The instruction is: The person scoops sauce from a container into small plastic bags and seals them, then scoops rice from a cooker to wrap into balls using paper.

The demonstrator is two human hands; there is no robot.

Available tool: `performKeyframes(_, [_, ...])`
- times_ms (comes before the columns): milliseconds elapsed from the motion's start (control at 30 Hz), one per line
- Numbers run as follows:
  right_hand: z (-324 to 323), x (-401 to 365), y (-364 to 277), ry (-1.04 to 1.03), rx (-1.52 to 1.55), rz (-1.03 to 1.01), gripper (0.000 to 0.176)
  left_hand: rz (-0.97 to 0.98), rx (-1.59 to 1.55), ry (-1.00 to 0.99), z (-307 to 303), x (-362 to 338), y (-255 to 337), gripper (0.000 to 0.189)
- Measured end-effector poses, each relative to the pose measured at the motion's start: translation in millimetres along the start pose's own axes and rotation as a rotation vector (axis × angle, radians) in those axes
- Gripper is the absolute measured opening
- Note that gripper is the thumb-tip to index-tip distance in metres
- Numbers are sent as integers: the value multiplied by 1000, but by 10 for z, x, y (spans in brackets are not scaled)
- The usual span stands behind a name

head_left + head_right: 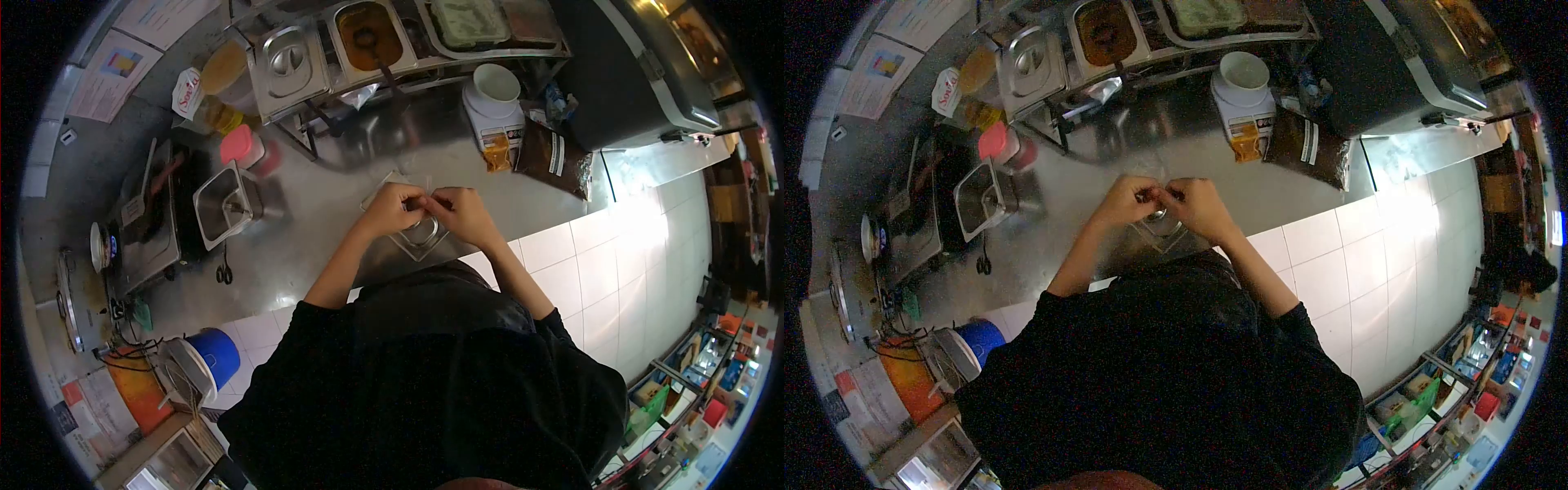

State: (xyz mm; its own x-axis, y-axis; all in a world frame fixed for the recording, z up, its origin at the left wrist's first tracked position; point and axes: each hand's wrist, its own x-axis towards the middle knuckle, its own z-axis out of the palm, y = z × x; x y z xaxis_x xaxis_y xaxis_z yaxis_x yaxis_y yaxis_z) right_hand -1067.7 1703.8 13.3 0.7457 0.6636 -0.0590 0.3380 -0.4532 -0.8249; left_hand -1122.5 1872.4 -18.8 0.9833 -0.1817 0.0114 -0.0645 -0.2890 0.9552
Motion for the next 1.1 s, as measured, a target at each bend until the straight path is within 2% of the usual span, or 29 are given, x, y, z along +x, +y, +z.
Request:
performKeyframes(67, [-43,32,33,-160,83,27,29,-78,-105,7,9,-38,-8,6])
performKeyframes(200, [-45,55,147,-264,302,20,25,-115,-230,-78,-7,-84,-72,8])
performKeyframes(267, [8,54,125,-206,161,30,21,-26,1,111,58,-104,21,14])
performKeyframes(300, [25,55,104,-211,161,27,21,-27,2,115,65,-97,49,14])
performKeyframes(367, [52,39,58,-125,49,-120,18,77,159,183,80,-108,102,11])
performKeyframes(500, [58,41,38,-69,8,-58,19,87,308,287,40,-131,179,13])
performKeyframes(567, [45,62,49,54,-162,-37,19,147,355,475,21,-135,171,17])
performKeyframes(700, [95,84,-55,40,-200,23,21,122,382,549,32,-99,138,20])
performKeyframes(767, [154,106,-51,78,-164,-17,23,-53,455,484,25,-85,317,24])
performKeyframes(900, [202,166,53,60,-133,-55,23,49,491,604,41,-30,238,31])
performKeyframes(967, [195,189,93,44,-175,-119,22,-15,267,564,75,-15,170,31])
performKeyframes(1100, [146,233,42,44,-151,-35,21,47,228,585,100,9,99,31])
